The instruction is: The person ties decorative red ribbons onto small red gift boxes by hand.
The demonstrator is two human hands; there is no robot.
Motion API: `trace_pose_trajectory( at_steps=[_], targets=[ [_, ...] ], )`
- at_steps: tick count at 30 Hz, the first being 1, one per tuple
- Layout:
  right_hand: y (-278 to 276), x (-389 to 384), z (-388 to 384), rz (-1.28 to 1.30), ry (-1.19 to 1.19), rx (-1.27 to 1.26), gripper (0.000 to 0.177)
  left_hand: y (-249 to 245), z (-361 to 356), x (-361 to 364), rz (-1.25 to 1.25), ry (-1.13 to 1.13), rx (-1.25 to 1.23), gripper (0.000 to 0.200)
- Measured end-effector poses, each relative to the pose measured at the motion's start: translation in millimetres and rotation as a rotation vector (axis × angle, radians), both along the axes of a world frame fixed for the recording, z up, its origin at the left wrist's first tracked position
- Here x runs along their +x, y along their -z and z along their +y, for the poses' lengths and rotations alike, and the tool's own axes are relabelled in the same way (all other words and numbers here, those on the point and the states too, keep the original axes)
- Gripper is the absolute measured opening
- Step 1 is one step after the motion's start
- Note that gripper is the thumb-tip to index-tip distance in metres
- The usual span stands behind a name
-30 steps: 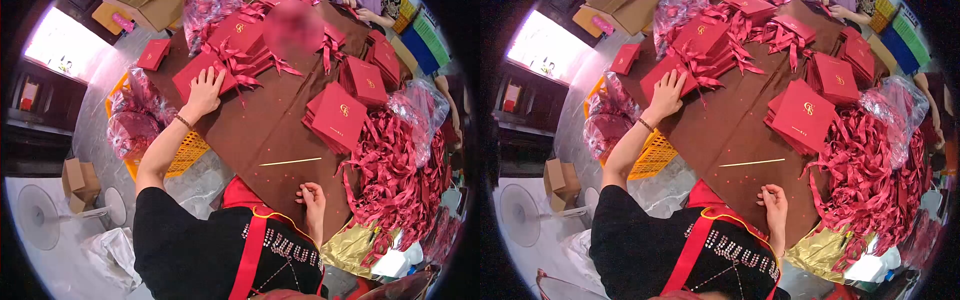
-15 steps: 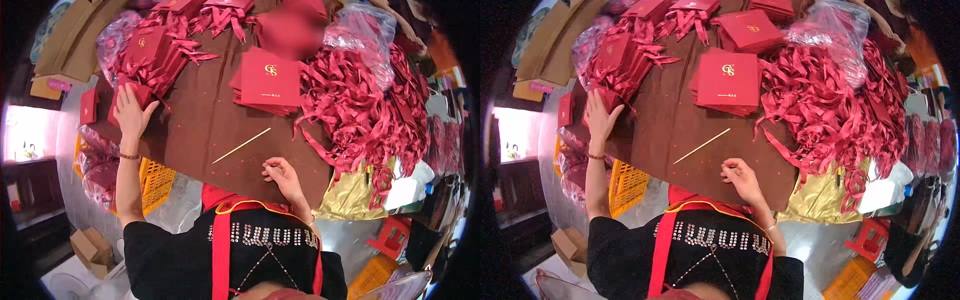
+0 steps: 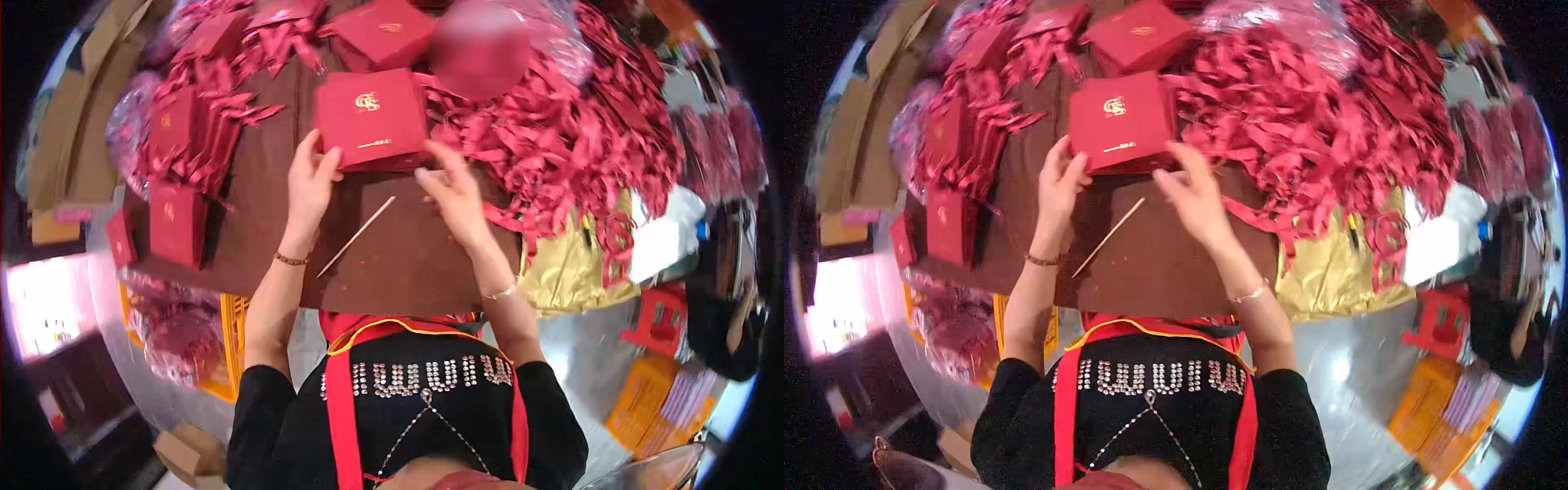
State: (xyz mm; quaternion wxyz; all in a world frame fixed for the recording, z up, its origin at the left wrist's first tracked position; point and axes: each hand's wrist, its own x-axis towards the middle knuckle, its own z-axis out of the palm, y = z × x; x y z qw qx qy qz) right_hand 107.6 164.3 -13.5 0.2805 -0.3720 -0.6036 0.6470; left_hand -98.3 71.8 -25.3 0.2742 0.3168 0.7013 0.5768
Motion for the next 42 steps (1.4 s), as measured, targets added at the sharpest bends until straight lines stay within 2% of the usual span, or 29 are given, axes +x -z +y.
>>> trace_pose_trajectory(
  at_steps=[1, 3, 7, 9, 11, 13, 14, 16, 17, 19, 21, 23, 24, 25, 26, 27, 28, 29, 30, 31, 33, 34, 35, 37, 39, 41, 42],
  targets=[
    [1.2, 0.4, -1.7, 0.026, -0.07, 0.031, 0.05, -6.8, 2.8, 3.1, -0.059, -0.007, -0.041, 0.052],
    [0.9, 2.6, -12.7, 0.148, -0.104, -0.036, 0.044, -7.3, 1.4, 6.4, -0.225, -0.025, 0.035, 0.052],
    [-1.2, 39.2, -26.9, 0.146, -0.089, -0.017, 0.038, -15.7, -21.9, 19.8, -0.404, 0.021, 0.087, 0.058],
    [0.8, 63.9, -31.2, 0.15, 0.136, -0.081, 0.04, -22.2, -40.5, 41.2, -0.475, 0.134, 0.145, 0.062],
    [0.1, 81.7, -36.2, 0.167, 0.352, -0.146, 0.044, -21.6, -57.8, 66.3, -0.456, 0.249, 0.015, 0.068],
    [21.5, 102.3, -43.1, 0.172, 0.379, -0.093, 0.039, -16.5, -70.2, 89.5, -0.532, 0.366, -0.21, 0.071],
    [32.4, 111.6, -44.8, 0.17, 0.385, -0.097, 0.039, -13.5, -76.9, 99.2, -0.478, 0.444, -0.308, 0.071],
    [43.2, 124.2, -47.7, 0.017, 0.182, -0.149, 0.033, 2.6, -86.8, 105.1, -0.276, 0.596, -0.425, 0.07],
    [46.2, 127.4, -50.4, 0.014, 0.192, -0.158, 0.033, 7.0, -88.5, 103.3, -0.28, 0.605, -0.435, 0.07],
    [43.3, 125.9, -54.8, -0.159, 0.174, -0.017, 0.031, 4.1, -84.3, 102.3, -0.276, 0.517, -0.336, 0.07],
    [43.2, 125.3, -55.2, -0.073, 0.23, -0.029, 0.028, -7.7, -83.3, 96.4, -0.244, 0.444, -0.369, 0.07],
    [34.8, 130.7, -50.0, -0.302, 0.31, 0.218, 0.022, -10.8, -85.1, 90.1, -0.197, 0.447, -0.405, 0.07],
    [41.5, 136.5, -47.7, -0.293, 0.412, 0.314, 0.018, -8.3, -88.9, 88.5, -0.195, 0.452, -0.413, 0.07],
    [28.1, 142.5, -43.1, -0.483, 0.446, 0.411, 0.017, -2.9, -93.6, 87.2, -0.064, 0.509, -0.448, 0.071],
    [24.2, 147.0, -40.4, -0.473, 0.525, 0.387, 0.018, 0.1, -96.8, 86.3, 0.067, 0.565, -0.481, 0.071],
    [22.2, 150.9, -37.6, -0.463, 0.602, 0.365, 0.02, 0.1, -97.9, 85.7, 0.067, 0.564, -0.485, 0.071],
    [20.3, 155.2, -35.1, -0.463, 0.6, 0.363, 0.02, 0.3, -98.9, 85.6, 0.218, 0.631, -0.526, 0.074],
    [18.5, 159.6, -32.7, -0.57, 0.622, 0.448, 0.021, 0.5, -99.7, 86.0, 0.37, 0.695, -0.564, 0.077],
    [17.8, 162.6, -30.6, -0.677, 0.643, 0.535, 0.022, 1.2, -98.8, 87.4, 0.359, 0.65, -0.58, 0.073],
    [18.4, 164.4, -29.8, -0.679, 0.645, 0.535, 0.022, -0.4, -95.8, 87.9, 0.358, 0.652, -0.578, 0.073],
    [20.9, 167.7, -29.7, -0.796, 0.509, 0.572, 0.027, -10.3, -85.4, 88.2, 0.515, 0.653, -0.566, 0.064],
    [22.4, 166.6, -29.5, -0.779, 0.52, 0.56, 0.025, -15.1, -79.0, 88.4, 0.52, 0.619, -0.554, 0.052],
    [20.6, 166.8, -29.4, -0.784, 0.53, 0.564, 0.025, -14.8, -76.4, 86.7, 0.521, 0.626, -0.545, 0.052],
    [16.4, 168.1, -30.7, -0.806, 0.469, 0.51, 0.024, -14.3, -71.5, 81.7, 0.55, 0.56, -0.376, 0.044],
    [19.5, 167.3, -34.1, -0.741, 0.484, 0.504, 0.021, -24.1, -60.6, 87.1, 0.502, 0.518, -0.356, 0.036],
    [16.9, 164.6, -39.2, -0.707, 0.508, 0.557, 0.02, -31.8, -47.0, 96.3, 0.367, 0.543, -0.212, 0.034],
    [10.1, 161.0, -43.3, -0.669, 0.524, 0.508, 0.014, -37.2, -39.8, 104.7, 0.282, 0.572, -0.221, 0.031]
  ],
)
